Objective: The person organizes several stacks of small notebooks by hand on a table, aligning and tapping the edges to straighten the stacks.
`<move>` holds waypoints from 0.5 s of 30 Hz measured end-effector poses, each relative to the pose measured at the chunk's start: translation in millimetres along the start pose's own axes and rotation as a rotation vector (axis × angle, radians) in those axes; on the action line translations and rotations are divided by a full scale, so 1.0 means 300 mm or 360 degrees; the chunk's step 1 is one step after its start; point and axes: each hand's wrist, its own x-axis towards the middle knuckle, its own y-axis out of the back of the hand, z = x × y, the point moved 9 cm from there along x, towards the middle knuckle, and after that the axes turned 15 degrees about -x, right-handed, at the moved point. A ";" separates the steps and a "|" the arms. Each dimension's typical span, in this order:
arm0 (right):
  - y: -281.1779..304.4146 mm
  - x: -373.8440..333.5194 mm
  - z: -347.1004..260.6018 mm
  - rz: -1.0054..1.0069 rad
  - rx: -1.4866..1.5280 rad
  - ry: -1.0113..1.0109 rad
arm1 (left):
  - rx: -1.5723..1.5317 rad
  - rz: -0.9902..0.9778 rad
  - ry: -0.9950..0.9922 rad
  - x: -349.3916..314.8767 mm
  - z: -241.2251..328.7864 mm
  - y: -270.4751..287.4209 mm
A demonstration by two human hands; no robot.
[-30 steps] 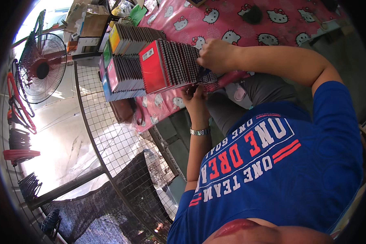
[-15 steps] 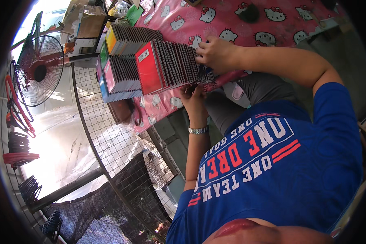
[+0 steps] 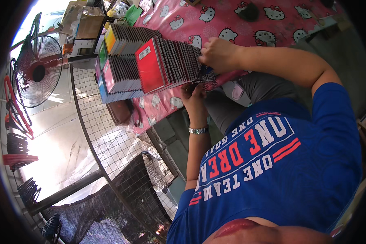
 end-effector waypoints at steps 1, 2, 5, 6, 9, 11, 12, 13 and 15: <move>-0.063 -0.004 0.001 -0.0445 0.0100 -0.0020 | 0.0027 -0.0011 0.0008 0.001 -0.001 -0.001; -0.051 -0.005 -0.001 -0.0447 0.0094 -0.0019 | 0.0022 -0.0014 0.0007 -0.001 0.001 0.004; -0.060 -0.031 0.022 -0.0573 0.0108 -0.0092 | 0.0073 0.0024 -0.0030 0.004 0.008 0.023; -0.049 -0.042 0.037 -0.0414 0.0144 -0.0129 | 0.0004 0.0059 0.0013 0.004 -0.002 0.035; -0.014 -0.049 0.032 0.0030 0.0061 -0.0108 | -0.0084 0.0082 0.0088 0.008 -0.021 0.038; 0.013 -0.052 0.000 0.0314 -0.0056 -0.0046 | -0.0102 0.0075 0.0120 0.005 -0.035 0.033; -0.028 -0.030 -0.011 0.0075 -0.0046 -0.0049 | 0.0012 0.0054 0.0068 0.002 -0.031 0.026; -0.069 -0.019 -0.019 -0.0164 -0.0037 -0.0049 | 0.0126 0.0034 0.0016 -0.001 -0.026 0.020; -0.076 -0.019 -0.011 -0.0301 0.0056 -0.0068 | 0.0121 0.0096 0.0036 -0.006 -0.027 0.017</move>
